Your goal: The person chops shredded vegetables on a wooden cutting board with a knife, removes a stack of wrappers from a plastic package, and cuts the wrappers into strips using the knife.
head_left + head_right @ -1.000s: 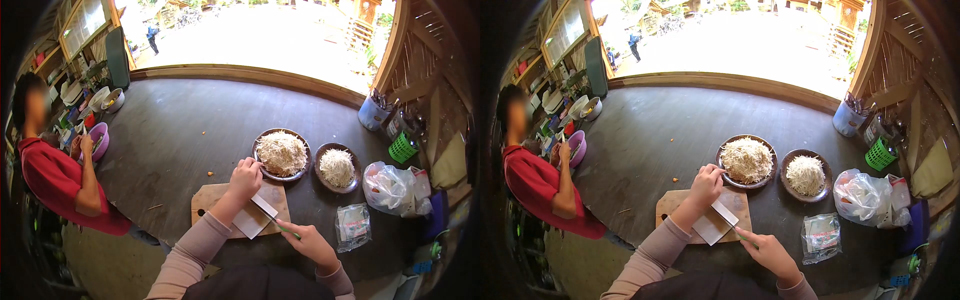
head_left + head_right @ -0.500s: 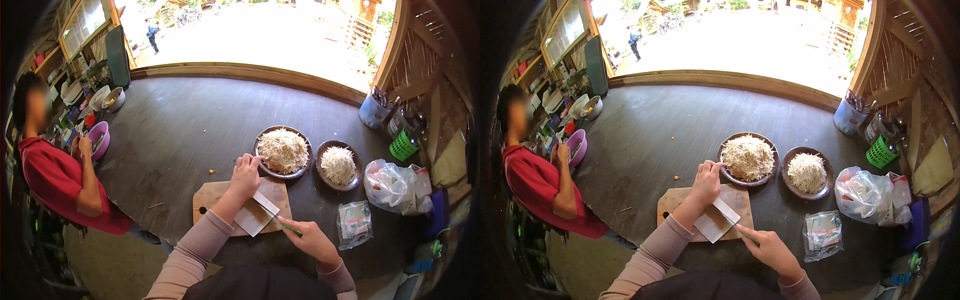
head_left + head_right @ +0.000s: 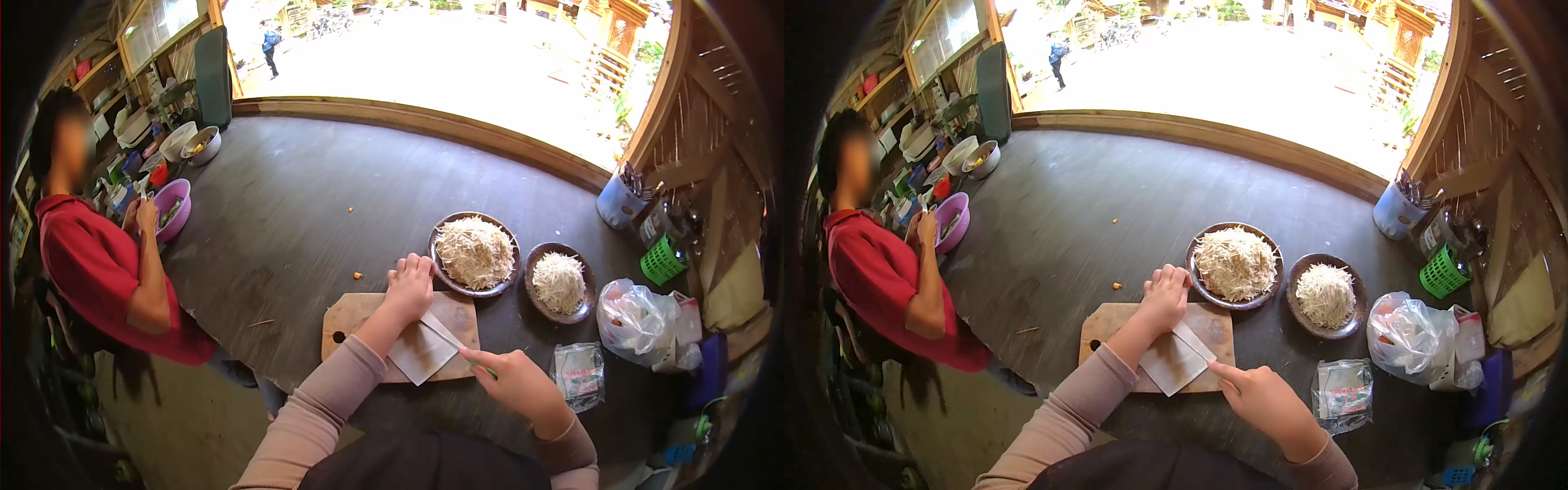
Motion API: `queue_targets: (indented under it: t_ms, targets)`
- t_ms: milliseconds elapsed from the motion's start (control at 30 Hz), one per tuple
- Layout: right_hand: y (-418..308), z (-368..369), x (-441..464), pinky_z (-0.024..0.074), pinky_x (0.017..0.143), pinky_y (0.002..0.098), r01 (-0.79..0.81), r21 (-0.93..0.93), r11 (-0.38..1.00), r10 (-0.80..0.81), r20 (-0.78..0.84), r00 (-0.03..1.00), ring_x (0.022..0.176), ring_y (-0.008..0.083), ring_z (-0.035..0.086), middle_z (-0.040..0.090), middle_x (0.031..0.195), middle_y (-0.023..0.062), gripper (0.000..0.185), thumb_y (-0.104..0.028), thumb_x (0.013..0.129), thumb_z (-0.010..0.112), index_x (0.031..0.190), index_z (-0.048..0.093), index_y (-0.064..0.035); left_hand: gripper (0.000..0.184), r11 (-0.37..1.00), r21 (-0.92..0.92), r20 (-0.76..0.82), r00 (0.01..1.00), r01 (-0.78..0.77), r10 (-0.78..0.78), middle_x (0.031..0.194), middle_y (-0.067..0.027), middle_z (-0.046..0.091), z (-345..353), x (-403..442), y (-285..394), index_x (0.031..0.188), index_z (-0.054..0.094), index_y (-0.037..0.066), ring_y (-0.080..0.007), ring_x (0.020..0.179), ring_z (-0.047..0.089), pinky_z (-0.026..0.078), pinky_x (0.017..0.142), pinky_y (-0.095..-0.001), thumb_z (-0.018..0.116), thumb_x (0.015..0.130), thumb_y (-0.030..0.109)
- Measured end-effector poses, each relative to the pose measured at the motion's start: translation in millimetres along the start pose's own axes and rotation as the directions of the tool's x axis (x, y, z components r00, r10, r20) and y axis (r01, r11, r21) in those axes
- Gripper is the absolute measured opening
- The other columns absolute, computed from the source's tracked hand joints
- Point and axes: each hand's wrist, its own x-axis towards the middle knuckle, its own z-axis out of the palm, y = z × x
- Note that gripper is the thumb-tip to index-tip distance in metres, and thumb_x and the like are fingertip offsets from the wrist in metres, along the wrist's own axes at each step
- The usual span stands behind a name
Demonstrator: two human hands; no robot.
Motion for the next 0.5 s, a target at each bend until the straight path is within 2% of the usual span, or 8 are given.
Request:
queue_targets:
  t_ms: [233, 433, 500]
  targets:
    - [6.5, 8.6, -2.8, 0.0507, 0.057, 0.0439, 0.001, 0.024, 1.0, -0.001, -0.005, 1.0, 0.059, 0.0391, 0.062, 0.061, 0.068, 0.0237, 0.034, -0.011, 0.09, 0.065, 0.124, 0.067, -0.0131, 0.016, 1.0, 0.004, 0.073, 0.997, 0.019, -0.019, 0.11, -0.0062, 0.051, -5.5, 0.5, 3.4, 0.108, 0.054, 0.016, -0.0278, 0.111, 0.048, 0.036, 0.091, -0.0475, 0.053, 0.092, 0.016]
    - [9.7, 14.9, -9.4, 0.0487, 0.056, 0.041, -0.076, 0.105, 0.992, 0.077, -0.011, 0.997, 0.054, 0.0371, 0.059, 0.061, 0.069, 0.0235, 0.037, -0.009, 0.09, 0.064, 0.127, 0.065, -0.0141, 0.017, 1.0, 0.022, 0.097, 0.995, 0.018, -0.02, 0.11, -0.0054, 0.051, -8.3, 0.2, 7.7, 0.109, 0.054, 0.017, -0.0269, 0.111, 0.048, 0.035, 0.091, -0.0478, 0.053, 0.092, 0.016]
    - [12.4, 18.6, -10.0, 0.05, 0.06, 0.0353, -0.144, 0.164, 0.976, 0.147, -0.008, 0.989, 0.048, 0.0284, 0.052, 0.058, 0.074, 0.027, 0.036, -0.011, 0.09, 0.065, 0.127, 0.067, -0.0137, 0.017, 0.999, 0.045, 0.086, 0.996, 0.004, -0.008, 0.11, -0.0052, 0.051, -7.4, -0.1, 8.9, 0.109, 0.054, 0.017, -0.0266, 0.111, 0.048, 0.035, 0.09, -0.0479, 0.054, 0.092, 0.016]
